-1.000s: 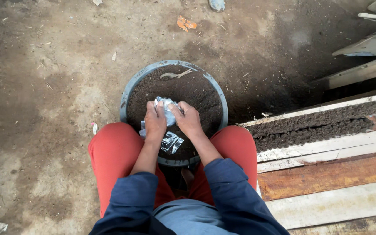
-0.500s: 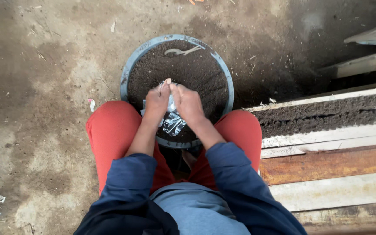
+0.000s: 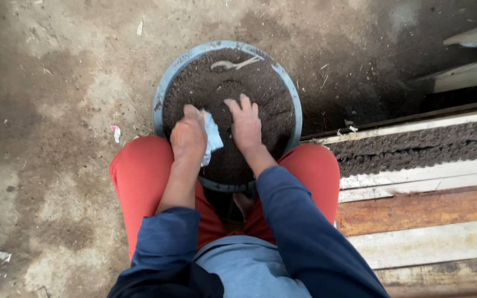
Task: The person scoops soil from a bucket and places it into a wooden seed tray, forming small mounds in a row. They repeatedly take handfuls of soil, shape them, and arrange them in the tray compartments.
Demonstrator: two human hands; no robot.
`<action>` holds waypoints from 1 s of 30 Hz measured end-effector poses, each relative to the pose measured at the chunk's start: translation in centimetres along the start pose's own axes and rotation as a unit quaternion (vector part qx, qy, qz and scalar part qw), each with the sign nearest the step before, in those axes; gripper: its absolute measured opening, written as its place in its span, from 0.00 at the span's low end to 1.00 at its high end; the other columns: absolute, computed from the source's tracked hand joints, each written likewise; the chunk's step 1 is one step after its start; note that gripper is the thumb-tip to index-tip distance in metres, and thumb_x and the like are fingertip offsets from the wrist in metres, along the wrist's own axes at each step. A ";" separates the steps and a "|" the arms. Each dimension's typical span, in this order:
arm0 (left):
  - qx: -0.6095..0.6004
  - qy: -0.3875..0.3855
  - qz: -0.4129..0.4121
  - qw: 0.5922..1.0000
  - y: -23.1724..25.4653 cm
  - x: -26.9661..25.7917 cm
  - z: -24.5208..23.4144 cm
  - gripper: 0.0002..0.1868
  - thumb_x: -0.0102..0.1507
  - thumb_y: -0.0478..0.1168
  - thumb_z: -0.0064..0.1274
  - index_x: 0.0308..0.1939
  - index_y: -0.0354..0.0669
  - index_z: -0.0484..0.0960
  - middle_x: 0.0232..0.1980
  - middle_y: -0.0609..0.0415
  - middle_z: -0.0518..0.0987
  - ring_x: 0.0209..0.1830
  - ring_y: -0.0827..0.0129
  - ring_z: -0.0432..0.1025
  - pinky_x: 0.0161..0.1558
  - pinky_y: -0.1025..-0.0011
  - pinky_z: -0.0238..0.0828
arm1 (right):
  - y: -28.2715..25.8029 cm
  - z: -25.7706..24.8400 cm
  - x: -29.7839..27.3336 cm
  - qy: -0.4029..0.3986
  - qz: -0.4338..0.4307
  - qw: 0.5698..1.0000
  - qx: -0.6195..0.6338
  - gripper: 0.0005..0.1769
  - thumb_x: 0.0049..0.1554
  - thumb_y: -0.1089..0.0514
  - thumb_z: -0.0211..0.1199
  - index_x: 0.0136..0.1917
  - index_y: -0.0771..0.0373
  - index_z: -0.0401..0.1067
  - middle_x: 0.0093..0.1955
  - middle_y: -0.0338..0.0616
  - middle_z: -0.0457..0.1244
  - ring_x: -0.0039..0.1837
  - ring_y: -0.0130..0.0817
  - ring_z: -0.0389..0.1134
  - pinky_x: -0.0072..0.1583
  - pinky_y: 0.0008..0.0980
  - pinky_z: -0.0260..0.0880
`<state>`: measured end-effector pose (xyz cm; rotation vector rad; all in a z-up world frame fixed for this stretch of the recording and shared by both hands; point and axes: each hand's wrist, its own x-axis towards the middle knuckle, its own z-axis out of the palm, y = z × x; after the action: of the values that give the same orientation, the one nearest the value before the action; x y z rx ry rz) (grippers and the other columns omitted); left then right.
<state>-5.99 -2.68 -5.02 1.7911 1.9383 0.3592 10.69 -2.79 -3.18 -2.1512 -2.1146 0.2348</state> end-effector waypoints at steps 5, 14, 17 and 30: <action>0.005 -0.005 0.099 0.995 2.1 -1.4 -0.1 0.15 0.74 0.53 0.45 0.43 0.50 0.78 0.35 0.48 0.81 0.37 0.48 0.82 0.36 0.55 0.84 | 5.1 2.5 6.6 -0.017 0.148 0.977 0.154 0.20 0.57 0.43 0.68 0.61 0.32 0.70 0.59 0.34 0.65 0.62 0.48 0.72 0.62 0.51 0.77; -0.176 0.054 0.093 0.979 3.0 -0.8 -0.7 0.08 0.69 0.54 0.56 0.43 0.64 0.89 0.42 0.60 0.78 0.48 0.56 0.76 0.51 0.55 0.80 | 2.5 2.1 0.1 0.089 0.109 0.987 0.073 0.29 0.63 0.28 0.53 0.44 0.55 0.73 0.44 0.49 0.63 0.54 0.52 0.67 0.52 0.54 0.73; -0.276 0.065 0.038 0.958 2.8 -0.6 -1.0 0.08 0.70 0.53 0.57 0.44 0.61 0.87 0.35 0.58 0.80 0.44 0.54 0.79 0.47 0.54 0.78 | 2.0 0.8 -1.3 -0.032 0.072 0.995 0.062 0.24 0.62 0.33 0.56 0.60 0.51 0.69 0.57 0.43 0.60 0.64 0.48 0.64 0.61 0.53 0.71; -0.394 0.015 0.097 0.914 4.9 -1.9 -1.4 0.06 0.69 0.49 0.62 0.48 0.58 0.88 0.33 0.49 0.83 0.34 0.61 0.77 0.39 0.60 0.74 | 2.2 -5.1 -2.4 -0.014 0.131 0.800 0.585 0.26 0.50 0.58 0.79 0.61 0.57 0.77 0.49 0.46 0.72 0.52 0.27 0.71 0.55 0.33 0.75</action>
<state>-2.46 -3.85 -1.09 1.4101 1.3211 1.0670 13.77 -5.11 1.47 -1.5507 -1.0437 1.2098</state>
